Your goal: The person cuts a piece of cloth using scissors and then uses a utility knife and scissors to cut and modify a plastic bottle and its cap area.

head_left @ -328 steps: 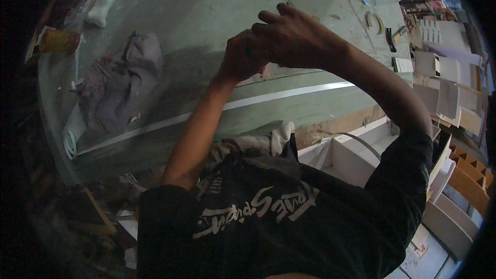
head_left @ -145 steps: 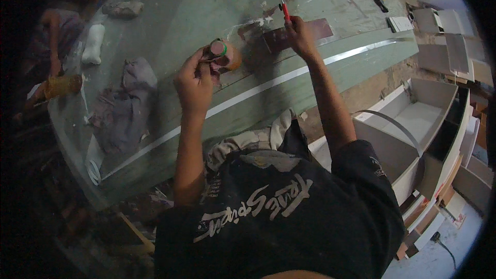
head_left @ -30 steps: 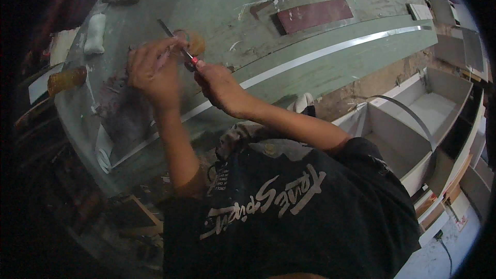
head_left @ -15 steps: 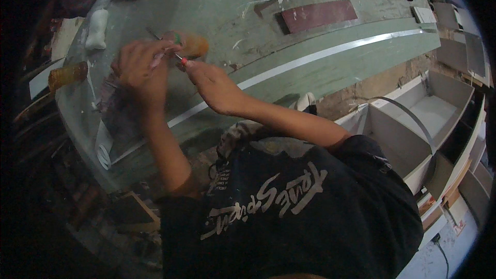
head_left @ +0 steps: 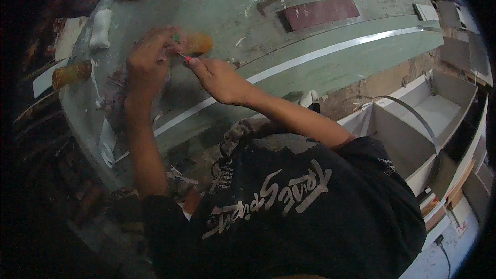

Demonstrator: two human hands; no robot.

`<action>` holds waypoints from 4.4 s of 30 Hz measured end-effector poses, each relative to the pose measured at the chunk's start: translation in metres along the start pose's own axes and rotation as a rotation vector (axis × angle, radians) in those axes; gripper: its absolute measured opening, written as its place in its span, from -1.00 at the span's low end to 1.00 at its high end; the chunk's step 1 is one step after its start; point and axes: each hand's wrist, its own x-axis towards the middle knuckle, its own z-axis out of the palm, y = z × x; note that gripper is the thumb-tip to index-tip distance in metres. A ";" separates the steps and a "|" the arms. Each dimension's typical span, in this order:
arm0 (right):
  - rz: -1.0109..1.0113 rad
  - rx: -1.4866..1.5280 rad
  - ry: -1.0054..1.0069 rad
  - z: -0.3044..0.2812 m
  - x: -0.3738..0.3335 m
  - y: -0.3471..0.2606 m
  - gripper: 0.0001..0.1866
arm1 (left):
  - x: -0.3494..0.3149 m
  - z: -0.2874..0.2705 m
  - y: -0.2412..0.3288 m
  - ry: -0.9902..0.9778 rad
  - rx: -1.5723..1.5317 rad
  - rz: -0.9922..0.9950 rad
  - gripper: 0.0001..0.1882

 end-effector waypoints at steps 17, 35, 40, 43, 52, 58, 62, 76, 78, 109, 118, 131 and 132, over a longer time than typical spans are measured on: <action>0.245 -0.393 -0.093 -0.111 -0.061 0.022 -0.37 | -0.018 -0.001 -0.017 0.017 -0.290 -0.456 -0.79; 0.078 0.093 -0.142 -0.015 0.008 -0.012 -0.45 | -0.042 0.019 0.029 0.470 0.133 -0.240 -0.77; 0.139 -0.156 -0.171 -0.013 0.013 -0.013 -0.36 | -0.036 0.017 0.012 0.254 0.060 -0.181 -0.72; 0.120 -0.197 -0.183 -0.020 0.013 -0.012 -0.34 | -0.030 0.017 0.003 0.191 -0.079 -0.185 -0.65; 0.112 -0.339 -0.294 -0.085 -0.009 -0.019 -0.30 | -0.017 0.008 0.011 0.090 -0.082 -0.264 -0.65; 0.173 -0.680 -0.330 -0.151 -0.046 0.005 -0.38 | -0.043 0.008 -0.018 0.136 -0.257 -0.363 -0.80; 0.142 -0.389 -0.041 -0.186 -0.062 0.003 -0.47 | -0.052 0.026 -0.005 0.213 -0.417 -0.513 -0.83; 0.099 0.160 -0.275 -0.042 0.010 -0.020 -0.49 | -0.043 0.015 0.038 0.472 0.164 -0.099 -0.83; -0.063 0.045 -0.231 -0.033 0.013 -0.021 -0.44 | -0.043 0.005 0.034 0.334 0.108 -0.096 -0.78; 0.411 -0.110 -0.037 -0.194 -0.056 -0.046 -0.57 | -0.036 0.032 0.010 0.399 -0.158 -0.314 -0.89; -0.015 -0.085 -0.312 -0.079 -0.001 -0.033 -0.50 | -0.061 0.033 0.053 0.581 0.285 -0.156 -0.83; 0.042 -0.499 -0.363 -0.056 0.018 -0.027 -0.39 | -0.033 0.023 0.019 0.201 -0.125 -0.139 -0.65; 0.043 -0.530 -0.398 -0.063 0.022 -0.020 -0.39 | -0.030 0.021 0.017 0.187 -0.096 -0.120 -0.64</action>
